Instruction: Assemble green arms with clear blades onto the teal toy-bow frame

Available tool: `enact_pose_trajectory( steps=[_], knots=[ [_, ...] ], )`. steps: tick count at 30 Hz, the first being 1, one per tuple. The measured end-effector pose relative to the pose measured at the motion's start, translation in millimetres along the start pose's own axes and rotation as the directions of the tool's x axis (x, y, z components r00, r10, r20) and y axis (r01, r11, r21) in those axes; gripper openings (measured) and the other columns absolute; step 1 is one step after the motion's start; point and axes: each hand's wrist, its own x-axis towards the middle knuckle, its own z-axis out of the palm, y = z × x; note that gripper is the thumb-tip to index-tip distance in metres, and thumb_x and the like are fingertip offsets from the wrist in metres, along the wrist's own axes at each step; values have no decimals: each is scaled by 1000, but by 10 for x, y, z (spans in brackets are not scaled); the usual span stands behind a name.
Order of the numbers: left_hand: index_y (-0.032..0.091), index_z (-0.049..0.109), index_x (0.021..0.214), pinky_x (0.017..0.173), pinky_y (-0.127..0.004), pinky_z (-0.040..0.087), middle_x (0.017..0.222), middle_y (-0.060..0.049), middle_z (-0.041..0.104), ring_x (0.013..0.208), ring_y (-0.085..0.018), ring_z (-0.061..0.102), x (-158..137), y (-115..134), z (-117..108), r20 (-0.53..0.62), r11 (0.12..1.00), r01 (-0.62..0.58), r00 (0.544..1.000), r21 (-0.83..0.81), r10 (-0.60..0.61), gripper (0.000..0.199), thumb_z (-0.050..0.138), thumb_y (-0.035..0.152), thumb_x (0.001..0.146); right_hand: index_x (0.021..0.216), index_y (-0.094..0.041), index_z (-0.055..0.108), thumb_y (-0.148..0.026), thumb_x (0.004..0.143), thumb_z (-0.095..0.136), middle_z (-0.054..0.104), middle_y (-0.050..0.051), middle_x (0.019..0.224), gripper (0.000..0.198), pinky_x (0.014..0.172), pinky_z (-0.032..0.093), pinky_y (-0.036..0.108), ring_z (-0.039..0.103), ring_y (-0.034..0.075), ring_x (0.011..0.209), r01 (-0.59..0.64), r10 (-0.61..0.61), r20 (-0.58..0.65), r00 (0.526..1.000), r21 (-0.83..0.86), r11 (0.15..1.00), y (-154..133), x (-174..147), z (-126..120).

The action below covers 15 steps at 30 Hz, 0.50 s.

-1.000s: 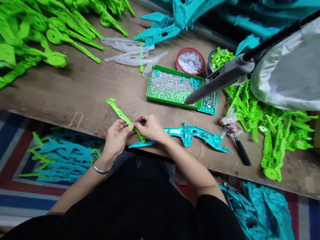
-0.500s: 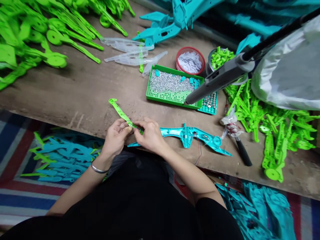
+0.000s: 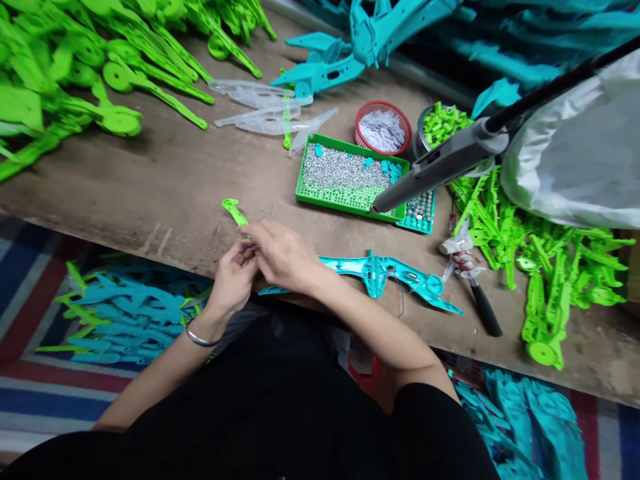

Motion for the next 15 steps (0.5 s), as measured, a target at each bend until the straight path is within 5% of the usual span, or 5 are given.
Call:
enact_pose_trajectory(
  steps=[4, 11, 15],
  knots=[
    [17, 60, 96, 89, -28, 53, 96, -4, 71, 95, -17, 67, 18, -21, 4, 5, 1000, -21, 1000, -11, 21, 32, 78, 19, 69, 122, -14, 58, -14, 97, 40, 67, 11, 104, 31, 85, 49, 35, 59, 20, 94, 169, -171, 86, 981, 30, 985, 68, 147, 102],
    [21, 51, 120, 84, -25, 55, 112, -4, 69, 92, -12, 68, 18, 41, 4, 85, 989, 62, 995, -137, -51, 55, 78, 20, 73, 94, -13, 66, -9, 88, 51, 68, 6, 86, 16, 73, 46, 27, 59, 14, 78, -23, 26, -17, 1000, 128, 992, 225, 193, -33],
    [23, 56, 114, 88, -26, 55, 121, -4, 65, 104, -14, 65, 38, 112, 13, 54, 970, 62, 997, -237, -51, 40, 73, 21, 78, 89, -15, 67, -10, 88, 53, 69, 6, 88, 16, 77, 46, 28, 61, 15, 83, -54, 55, -2, 998, 177, 983, 273, 221, -47]
  ],
)
